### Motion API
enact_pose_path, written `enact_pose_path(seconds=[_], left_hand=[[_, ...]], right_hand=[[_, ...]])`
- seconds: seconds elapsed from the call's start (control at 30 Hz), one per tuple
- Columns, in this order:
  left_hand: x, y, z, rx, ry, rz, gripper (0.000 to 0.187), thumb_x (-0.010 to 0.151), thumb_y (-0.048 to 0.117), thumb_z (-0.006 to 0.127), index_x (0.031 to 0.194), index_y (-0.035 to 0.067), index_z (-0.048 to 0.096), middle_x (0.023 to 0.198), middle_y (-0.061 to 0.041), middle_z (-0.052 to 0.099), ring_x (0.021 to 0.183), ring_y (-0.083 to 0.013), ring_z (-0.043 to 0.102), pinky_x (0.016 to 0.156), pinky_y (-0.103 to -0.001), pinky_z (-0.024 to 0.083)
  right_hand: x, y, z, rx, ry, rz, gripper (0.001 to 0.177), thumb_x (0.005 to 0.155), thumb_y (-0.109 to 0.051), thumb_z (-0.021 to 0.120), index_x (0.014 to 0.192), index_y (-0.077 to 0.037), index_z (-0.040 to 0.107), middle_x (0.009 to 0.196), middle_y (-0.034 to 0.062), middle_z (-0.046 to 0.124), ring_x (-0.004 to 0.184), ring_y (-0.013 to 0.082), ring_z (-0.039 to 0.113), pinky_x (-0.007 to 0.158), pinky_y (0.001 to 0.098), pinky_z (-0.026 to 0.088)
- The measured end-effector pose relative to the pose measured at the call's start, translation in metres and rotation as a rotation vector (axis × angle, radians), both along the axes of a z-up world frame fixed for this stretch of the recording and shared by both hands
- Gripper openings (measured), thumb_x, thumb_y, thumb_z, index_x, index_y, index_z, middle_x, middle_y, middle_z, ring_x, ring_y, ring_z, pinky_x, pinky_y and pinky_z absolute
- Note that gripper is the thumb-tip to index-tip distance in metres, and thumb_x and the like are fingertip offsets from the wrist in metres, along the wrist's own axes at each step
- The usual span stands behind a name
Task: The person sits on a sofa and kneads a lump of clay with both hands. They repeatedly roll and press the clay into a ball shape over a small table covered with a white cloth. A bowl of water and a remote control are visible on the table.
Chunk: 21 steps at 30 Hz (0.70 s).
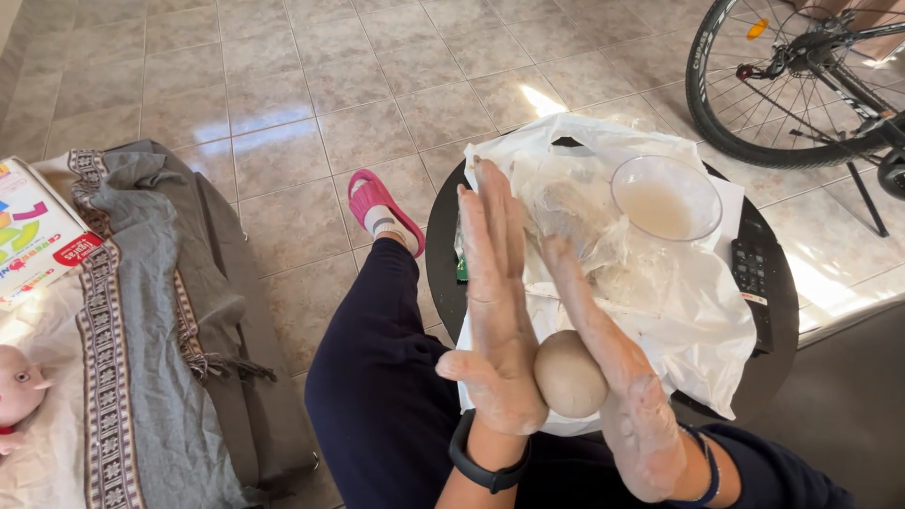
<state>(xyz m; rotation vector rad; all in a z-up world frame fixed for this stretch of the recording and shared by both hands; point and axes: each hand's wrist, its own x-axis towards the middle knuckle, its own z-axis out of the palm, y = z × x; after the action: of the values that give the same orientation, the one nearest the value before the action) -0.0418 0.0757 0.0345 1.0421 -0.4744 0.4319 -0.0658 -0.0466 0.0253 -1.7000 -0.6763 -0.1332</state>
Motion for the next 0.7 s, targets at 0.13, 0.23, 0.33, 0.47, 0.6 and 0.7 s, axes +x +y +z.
enact_pose_path(seconds=[0.13,0.23,0.33,0.47,0.6,0.7], left_hand=[[-0.002,-0.009,-0.006,0.114,-0.022,-0.007,0.116,0.088,0.093,0.009,0.159,0.001,-0.006,0.174,-0.026,-0.003,0.167,-0.0405,0.001,0.138,-0.051,0.002],[-0.005,-0.016,-0.005,0.141,-0.102,-0.151,0.111,0.092,0.090,0.008,0.159,0.002,-0.008,0.174,-0.028,-0.002,0.168,-0.0421,0.006,0.139,-0.049,0.006],[-0.011,-0.022,-0.004,0.165,-0.146,-0.248,0.108,0.094,0.088,0.008,0.160,0.003,-0.008,0.175,-0.029,-0.002,0.169,-0.0432,0.010,0.140,-0.048,0.008],[-0.024,-0.039,0.005,0.194,-0.163,-0.196,0.108,0.096,0.086,0.007,0.161,0.001,0.000,0.175,-0.030,0.007,0.166,-0.0420,0.012,0.135,-0.045,0.010],[-0.033,-0.039,0.024,0.226,-0.026,0.090,0.105,0.097,0.082,0.005,0.158,-0.003,0.004,0.168,-0.030,0.023,0.163,-0.0400,0.019,0.135,-0.048,0.010],[-0.025,-0.033,-0.007,0.239,-0.099,0.180,0.102,0.104,0.078,0.007,0.164,-0.003,0.023,0.166,-0.027,0.043,0.163,-0.0381,0.038,0.141,-0.048,0.022]], right_hand=[[0.005,0.015,0.020,0.078,0.052,-0.016,0.099,0.105,-0.072,0.015,0.165,0.007,0.005,0.180,0.0241,0.001,0.170,0.0349,-0.002,0.136,0.0468,-0.003],[0.020,0.015,0.042,0.152,-0.014,-0.176,0.098,0.102,-0.072,0.016,0.159,0.006,0.000,0.173,0.0226,-0.002,0.164,0.0330,-0.005,0.132,0.0473,-0.001],[0.022,0.004,0.044,0.122,-0.030,-0.189,0.100,0.101,-0.076,0.015,0.159,0.004,-0.002,0.173,0.0209,-0.005,0.164,0.0318,-0.006,0.132,0.0466,-0.001],[0.015,-0.011,0.042,0.106,-0.060,-0.196,0.103,0.099,-0.080,0.013,0.160,0.001,-0.005,0.173,0.0185,-0.008,0.163,0.0303,-0.008,0.132,0.0455,-0.002],[-0.009,-0.015,0.022,0.207,0.065,0.012,0.106,0.100,-0.079,0.019,0.167,0.002,0.000,0.180,0.0187,0.000,0.169,0.0310,0.000,0.133,0.0450,-0.001],[-0.028,-0.016,0.011,0.271,0.125,0.088,0.104,0.100,-0.075,0.019,0.165,0.006,0.007,0.179,0.0200,0.003,0.167,0.0321,0.003,0.132,0.0456,0.005]])
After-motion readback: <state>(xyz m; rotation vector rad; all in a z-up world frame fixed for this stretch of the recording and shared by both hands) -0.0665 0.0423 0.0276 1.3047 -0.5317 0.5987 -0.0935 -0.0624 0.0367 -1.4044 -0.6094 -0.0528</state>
